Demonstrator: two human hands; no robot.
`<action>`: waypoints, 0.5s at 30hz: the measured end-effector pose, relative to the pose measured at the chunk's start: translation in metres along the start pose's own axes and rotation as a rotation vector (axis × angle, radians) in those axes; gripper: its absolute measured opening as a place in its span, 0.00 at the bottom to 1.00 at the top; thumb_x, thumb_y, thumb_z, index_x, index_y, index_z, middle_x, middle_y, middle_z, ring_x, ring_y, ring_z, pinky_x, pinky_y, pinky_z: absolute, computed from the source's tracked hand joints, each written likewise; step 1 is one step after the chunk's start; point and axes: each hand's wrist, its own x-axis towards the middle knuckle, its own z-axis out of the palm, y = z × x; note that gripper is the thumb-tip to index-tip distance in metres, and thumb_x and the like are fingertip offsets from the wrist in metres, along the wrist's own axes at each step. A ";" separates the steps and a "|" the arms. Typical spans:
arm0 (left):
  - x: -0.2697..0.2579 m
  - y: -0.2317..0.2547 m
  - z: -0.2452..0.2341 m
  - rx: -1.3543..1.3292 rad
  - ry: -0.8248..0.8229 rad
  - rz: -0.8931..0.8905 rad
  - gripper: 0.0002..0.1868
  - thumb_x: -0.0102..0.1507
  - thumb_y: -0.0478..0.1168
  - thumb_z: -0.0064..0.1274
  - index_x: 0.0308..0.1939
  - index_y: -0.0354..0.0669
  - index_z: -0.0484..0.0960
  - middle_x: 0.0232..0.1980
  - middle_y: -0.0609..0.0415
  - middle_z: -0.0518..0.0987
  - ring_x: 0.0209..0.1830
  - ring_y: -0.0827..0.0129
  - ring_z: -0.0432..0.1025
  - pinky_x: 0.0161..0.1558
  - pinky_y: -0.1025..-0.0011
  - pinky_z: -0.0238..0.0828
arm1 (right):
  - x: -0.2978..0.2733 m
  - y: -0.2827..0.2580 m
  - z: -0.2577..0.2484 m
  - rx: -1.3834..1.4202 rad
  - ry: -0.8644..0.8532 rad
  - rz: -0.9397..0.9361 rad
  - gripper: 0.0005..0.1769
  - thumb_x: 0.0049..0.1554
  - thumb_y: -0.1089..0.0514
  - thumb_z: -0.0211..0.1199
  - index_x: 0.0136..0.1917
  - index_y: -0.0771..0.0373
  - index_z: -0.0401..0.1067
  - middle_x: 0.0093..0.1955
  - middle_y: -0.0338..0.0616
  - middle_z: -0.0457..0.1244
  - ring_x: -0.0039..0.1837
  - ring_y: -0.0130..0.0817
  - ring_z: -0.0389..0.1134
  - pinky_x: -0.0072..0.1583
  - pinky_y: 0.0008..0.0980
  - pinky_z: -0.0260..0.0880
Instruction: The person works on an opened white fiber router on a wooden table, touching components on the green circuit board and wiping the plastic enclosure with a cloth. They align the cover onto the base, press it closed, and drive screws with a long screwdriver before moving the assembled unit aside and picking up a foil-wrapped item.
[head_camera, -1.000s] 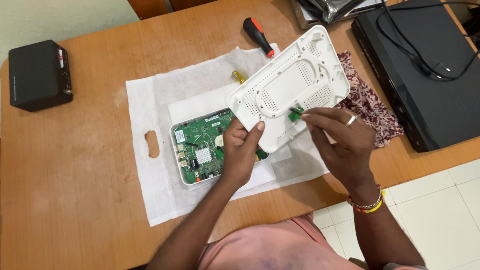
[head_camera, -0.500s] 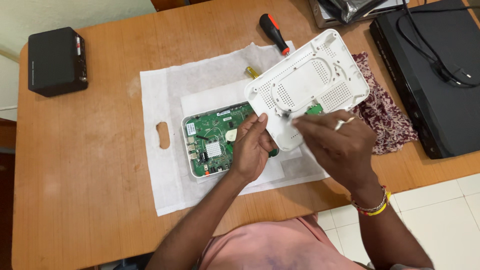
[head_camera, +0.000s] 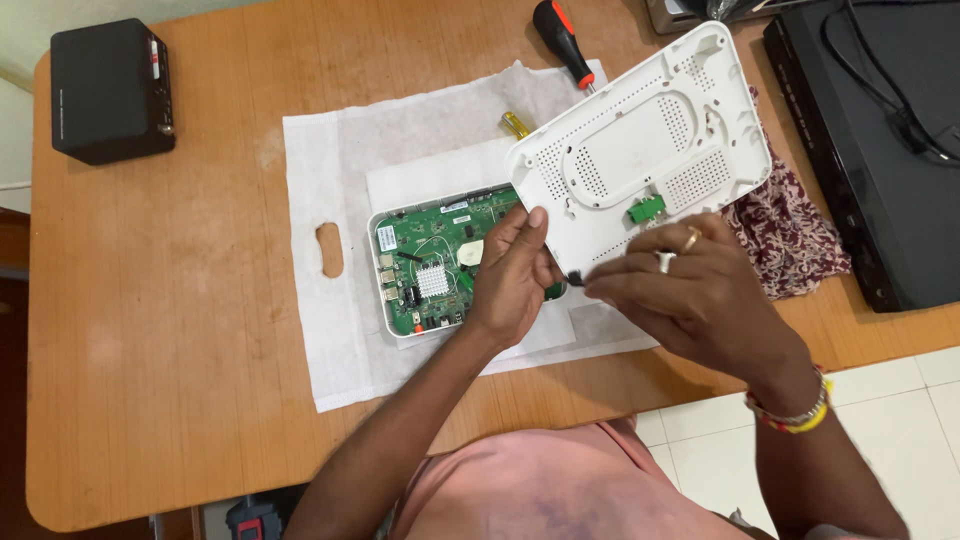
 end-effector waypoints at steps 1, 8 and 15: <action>0.000 0.000 0.002 0.033 -0.012 0.029 0.14 0.80 0.45 0.45 0.53 0.36 0.77 0.38 0.57 0.78 0.27 0.82 0.65 0.35 0.76 0.69 | -0.005 0.002 -0.003 0.005 -0.001 0.030 0.08 0.53 0.58 0.71 0.48 0.50 0.81 0.45 0.27 0.72 0.51 0.29 0.70 0.55 0.36 0.58; 0.002 0.004 0.015 0.119 0.023 0.050 0.14 0.73 0.32 0.45 0.62 0.37 0.69 0.46 0.53 0.82 0.36 0.80 0.75 0.33 0.78 0.74 | -0.040 0.013 -0.013 0.067 0.344 0.325 0.09 0.60 0.65 0.73 0.54 0.57 0.80 0.48 0.35 0.71 0.52 0.27 0.70 0.57 0.28 0.59; 0.001 0.010 0.028 0.171 0.079 0.009 0.24 0.68 0.27 0.44 0.67 0.40 0.58 0.54 0.50 0.80 0.45 0.76 0.79 0.41 0.74 0.82 | -0.043 0.015 -0.003 -0.098 0.452 0.337 0.10 0.60 0.66 0.74 0.54 0.56 0.80 0.49 0.34 0.72 0.49 0.26 0.70 0.56 0.30 0.58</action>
